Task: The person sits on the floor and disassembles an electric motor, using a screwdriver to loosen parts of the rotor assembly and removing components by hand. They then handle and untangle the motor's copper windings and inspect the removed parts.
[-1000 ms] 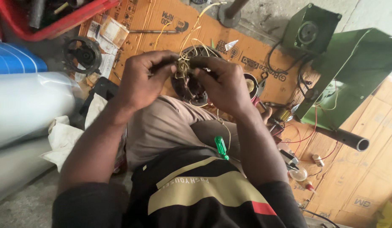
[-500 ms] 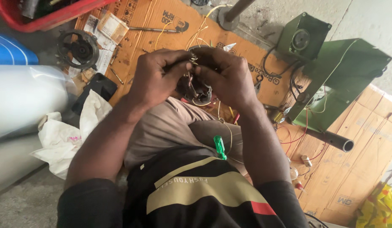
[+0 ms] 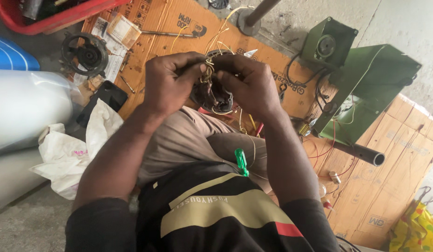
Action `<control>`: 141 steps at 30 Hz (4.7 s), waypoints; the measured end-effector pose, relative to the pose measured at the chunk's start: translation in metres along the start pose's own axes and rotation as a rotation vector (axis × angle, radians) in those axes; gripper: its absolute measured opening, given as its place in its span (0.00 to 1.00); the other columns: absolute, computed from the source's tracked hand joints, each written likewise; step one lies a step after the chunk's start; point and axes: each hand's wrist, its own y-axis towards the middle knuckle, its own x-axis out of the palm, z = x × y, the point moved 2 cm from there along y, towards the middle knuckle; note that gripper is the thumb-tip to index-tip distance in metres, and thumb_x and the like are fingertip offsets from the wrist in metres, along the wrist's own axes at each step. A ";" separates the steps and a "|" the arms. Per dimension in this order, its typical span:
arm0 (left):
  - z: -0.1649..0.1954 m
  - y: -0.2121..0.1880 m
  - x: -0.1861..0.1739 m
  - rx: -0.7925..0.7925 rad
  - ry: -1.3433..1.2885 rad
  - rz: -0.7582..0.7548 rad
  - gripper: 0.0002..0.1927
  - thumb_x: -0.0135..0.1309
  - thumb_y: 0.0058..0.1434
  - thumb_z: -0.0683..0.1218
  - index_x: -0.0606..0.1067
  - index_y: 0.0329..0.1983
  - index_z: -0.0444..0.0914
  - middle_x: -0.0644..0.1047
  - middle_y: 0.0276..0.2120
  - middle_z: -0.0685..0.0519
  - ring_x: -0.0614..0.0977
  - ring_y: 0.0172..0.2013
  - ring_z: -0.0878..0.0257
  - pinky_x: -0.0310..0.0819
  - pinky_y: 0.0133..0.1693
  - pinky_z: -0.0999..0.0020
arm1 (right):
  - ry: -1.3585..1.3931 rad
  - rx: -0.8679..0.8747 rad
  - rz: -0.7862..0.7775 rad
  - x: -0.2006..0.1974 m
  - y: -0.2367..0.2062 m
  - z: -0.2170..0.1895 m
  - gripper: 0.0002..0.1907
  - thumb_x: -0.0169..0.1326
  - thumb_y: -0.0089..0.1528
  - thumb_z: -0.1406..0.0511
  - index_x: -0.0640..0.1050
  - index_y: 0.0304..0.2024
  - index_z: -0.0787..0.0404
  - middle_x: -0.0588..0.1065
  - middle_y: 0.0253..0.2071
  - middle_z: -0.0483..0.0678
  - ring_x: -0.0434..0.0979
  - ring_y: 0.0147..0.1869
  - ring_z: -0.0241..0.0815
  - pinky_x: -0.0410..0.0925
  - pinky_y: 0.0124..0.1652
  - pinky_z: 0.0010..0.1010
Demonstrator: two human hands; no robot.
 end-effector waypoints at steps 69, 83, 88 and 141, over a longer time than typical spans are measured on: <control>-0.001 -0.033 0.017 -0.103 -0.325 0.124 0.04 0.51 0.73 0.38 0.75 0.47 0.32 0.73 0.30 0.62 0.69 0.29 0.79 0.63 0.31 0.80 | 0.300 0.120 0.181 0.003 0.007 0.032 0.09 0.57 0.58 0.75 0.79 0.41 0.67 0.79 0.32 0.46 0.77 0.32 0.31 0.70 0.33 0.24; 0.012 -0.034 0.006 -0.206 -0.566 0.170 0.09 0.58 0.71 0.41 0.78 0.50 0.30 0.80 0.39 0.56 0.78 0.39 0.73 0.72 0.44 0.78 | -0.021 -0.072 -0.018 -0.001 -0.005 0.009 0.14 0.59 0.66 0.70 0.81 0.55 0.62 0.79 0.46 0.47 0.80 0.47 0.33 0.75 0.45 0.26; 0.016 -0.029 0.010 -0.085 -0.548 0.207 0.08 0.60 0.72 0.38 0.78 0.51 0.29 0.79 0.38 0.56 0.77 0.38 0.73 0.72 0.45 0.78 | -0.161 -0.310 0.016 -0.002 -0.002 0.011 0.13 0.65 0.66 0.70 0.82 0.54 0.62 0.80 0.52 0.50 0.79 0.57 0.41 0.72 0.56 0.32; -0.048 -0.045 0.023 -0.124 -0.582 0.236 0.22 0.55 0.67 0.29 0.68 0.63 0.30 0.77 0.55 0.44 0.80 0.56 0.61 0.77 0.60 0.69 | 0.256 0.071 0.430 -0.019 0.027 0.062 0.10 0.59 0.67 0.64 0.80 0.47 0.63 0.81 0.39 0.42 0.76 0.38 0.29 0.69 0.36 0.23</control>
